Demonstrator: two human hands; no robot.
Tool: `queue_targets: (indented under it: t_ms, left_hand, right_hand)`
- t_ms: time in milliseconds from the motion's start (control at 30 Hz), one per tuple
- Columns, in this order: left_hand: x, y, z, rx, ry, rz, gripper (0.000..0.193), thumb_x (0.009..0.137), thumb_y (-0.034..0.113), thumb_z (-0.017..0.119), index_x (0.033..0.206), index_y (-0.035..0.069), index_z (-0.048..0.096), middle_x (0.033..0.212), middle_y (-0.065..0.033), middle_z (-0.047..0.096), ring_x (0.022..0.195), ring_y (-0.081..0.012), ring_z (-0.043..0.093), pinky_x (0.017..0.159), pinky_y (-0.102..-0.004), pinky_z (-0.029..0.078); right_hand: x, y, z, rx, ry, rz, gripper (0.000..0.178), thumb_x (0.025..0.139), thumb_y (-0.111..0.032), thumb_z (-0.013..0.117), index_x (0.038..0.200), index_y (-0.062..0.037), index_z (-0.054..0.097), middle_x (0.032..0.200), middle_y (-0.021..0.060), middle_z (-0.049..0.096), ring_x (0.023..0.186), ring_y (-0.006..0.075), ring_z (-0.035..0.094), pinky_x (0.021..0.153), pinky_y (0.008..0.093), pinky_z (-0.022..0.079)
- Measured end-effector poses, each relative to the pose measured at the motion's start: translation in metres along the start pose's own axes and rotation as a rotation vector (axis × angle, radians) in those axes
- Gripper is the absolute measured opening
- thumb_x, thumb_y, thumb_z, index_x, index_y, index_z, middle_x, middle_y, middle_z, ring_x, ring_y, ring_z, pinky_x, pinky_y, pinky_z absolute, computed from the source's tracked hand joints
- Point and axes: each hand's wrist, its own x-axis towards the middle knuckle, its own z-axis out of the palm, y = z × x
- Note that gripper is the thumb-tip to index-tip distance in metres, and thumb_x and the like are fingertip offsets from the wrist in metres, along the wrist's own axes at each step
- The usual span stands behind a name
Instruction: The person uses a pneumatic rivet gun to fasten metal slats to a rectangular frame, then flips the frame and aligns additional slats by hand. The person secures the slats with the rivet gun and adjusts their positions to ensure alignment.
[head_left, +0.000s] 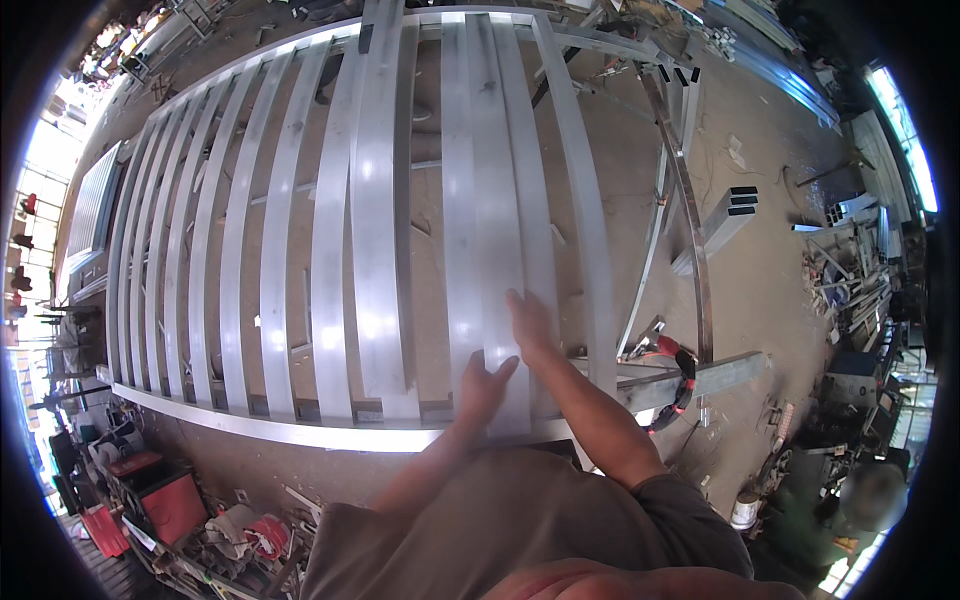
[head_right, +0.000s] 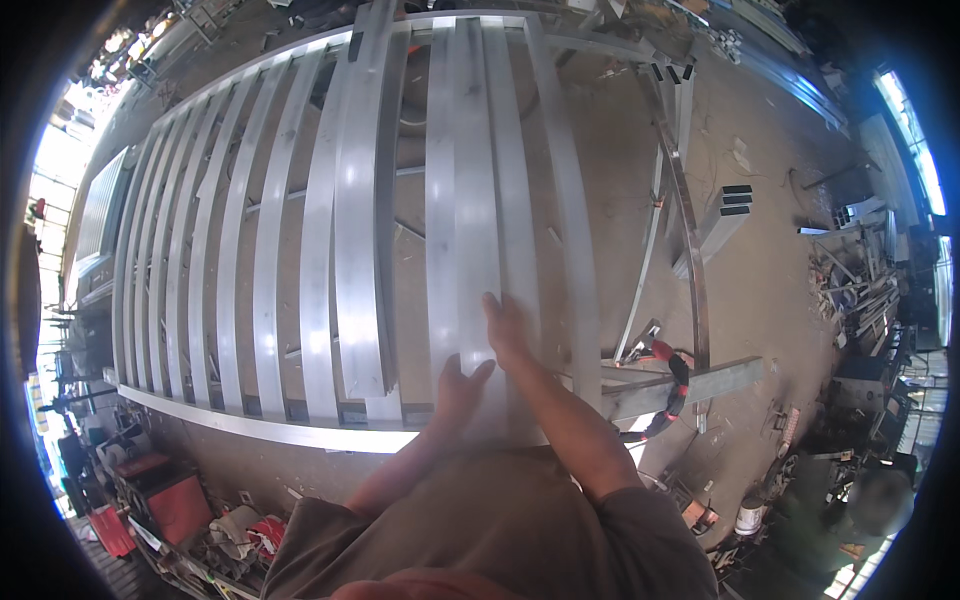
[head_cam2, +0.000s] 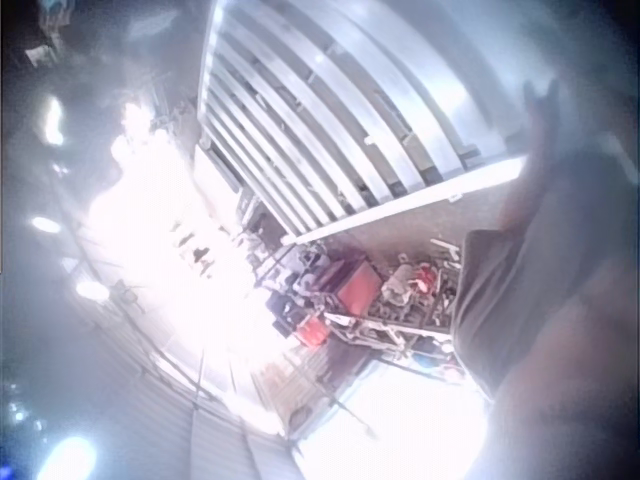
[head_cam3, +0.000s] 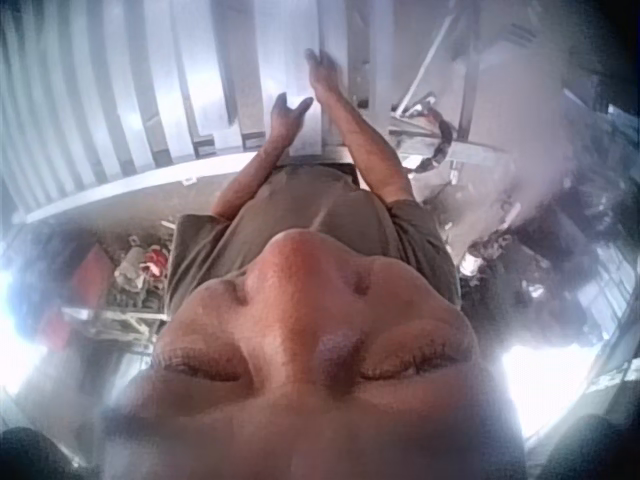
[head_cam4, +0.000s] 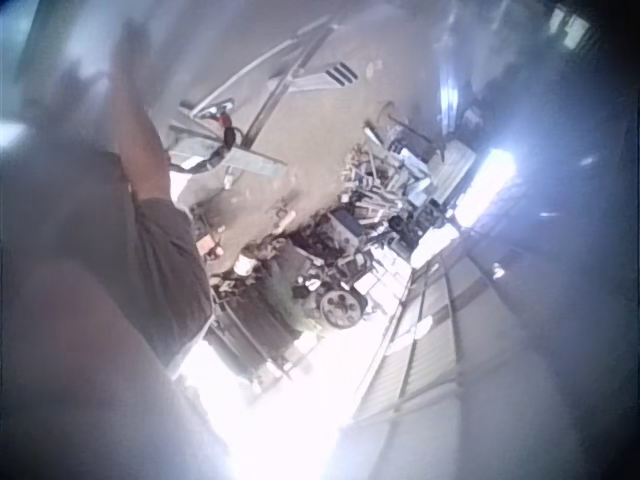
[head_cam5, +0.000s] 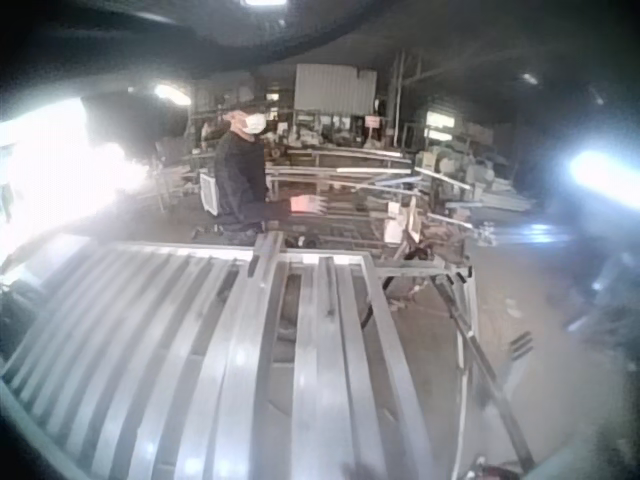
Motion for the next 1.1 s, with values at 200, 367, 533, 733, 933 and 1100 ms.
queue_targets:
  t_ms: [200,367,533,733,933,1100]
  left_hand:
    - [0.003,-0.001,-0.015,-0.053,-0.073,-0.039,0.055,0.091,0.036,0.077,0.121,-0.006,0.061,0.108,-0.0251,0.071,0.101,-0.0365,0.069,0.089,-0.0450,0.051]
    - [0.006,-0.005,-0.012,-0.034,-0.055,-0.028,0.053,0.092,0.036,0.077,0.119,-0.006,0.061,0.106,-0.0249,0.071,0.100,-0.0368,0.070,0.087,-0.0449,0.052]
    - [0.008,-0.013,-0.001,-0.064,-0.049,-0.002,0.054,0.092,0.035,0.076,0.121,-0.007,0.060,0.107,-0.0261,0.071,0.101,-0.0356,0.070,0.087,-0.0445,0.052]
    - [0.007,-0.011,0.014,-0.042,0.038,0.011,0.056,0.091,0.035,0.078,0.124,-0.006,0.062,0.109,-0.0239,0.073,0.102,-0.0350,0.071,0.090,-0.0436,0.053]
    - [0.009,-0.005,0.011,-0.166,-0.109,-0.051,0.064,0.093,0.034,0.075,0.130,-0.015,0.056,0.117,-0.0265,0.070,0.114,-0.0340,0.067,0.095,-0.0413,0.052]
    - [0.013,-0.022,0.023,-0.143,0.037,0.056,0.045,0.091,0.028,0.078,0.118,-0.006,0.066,0.108,-0.0225,0.074,0.102,-0.0323,0.071,0.090,-0.0422,0.054]
  right_hand:
    - [-0.012,-0.011,0.009,0.010,0.043,-0.036,0.065,0.103,-0.049,0.053,0.138,0.0049,0.056,0.135,0.0288,0.061,0.127,0.0431,0.057,0.106,0.0487,0.043]
    - [-0.010,-0.011,0.010,0.001,0.070,-0.078,0.063,0.103,-0.050,0.053,0.133,0.0051,0.060,0.128,0.0287,0.064,0.121,0.0430,0.060,0.103,0.0486,0.044]
    - [-0.003,-0.003,0.004,-0.013,0.056,-0.044,0.062,0.102,-0.049,0.056,0.135,0.0041,0.060,0.127,0.0224,0.066,0.117,0.0325,0.062,0.100,0.0434,0.046]
    - [0.001,-0.004,-0.007,-0.012,0.014,-0.007,0.064,0.101,-0.050,0.057,0.136,0.0035,0.060,0.125,0.0224,0.067,0.118,0.0334,0.062,0.101,0.0432,0.046]
    - [-0.011,0.006,-0.012,0.039,-0.062,-0.083,0.065,0.103,-0.046,0.054,0.146,0.0019,0.051,0.143,0.0230,0.058,0.134,0.0343,0.054,0.112,0.0412,0.040]
    - [-0.056,0.050,-0.031,-0.068,-0.120,-0.238,0.061,0.106,-0.040,0.051,0.150,0.0012,0.044,0.146,0.0221,0.053,0.133,0.0322,0.053,0.114,0.0416,0.039]
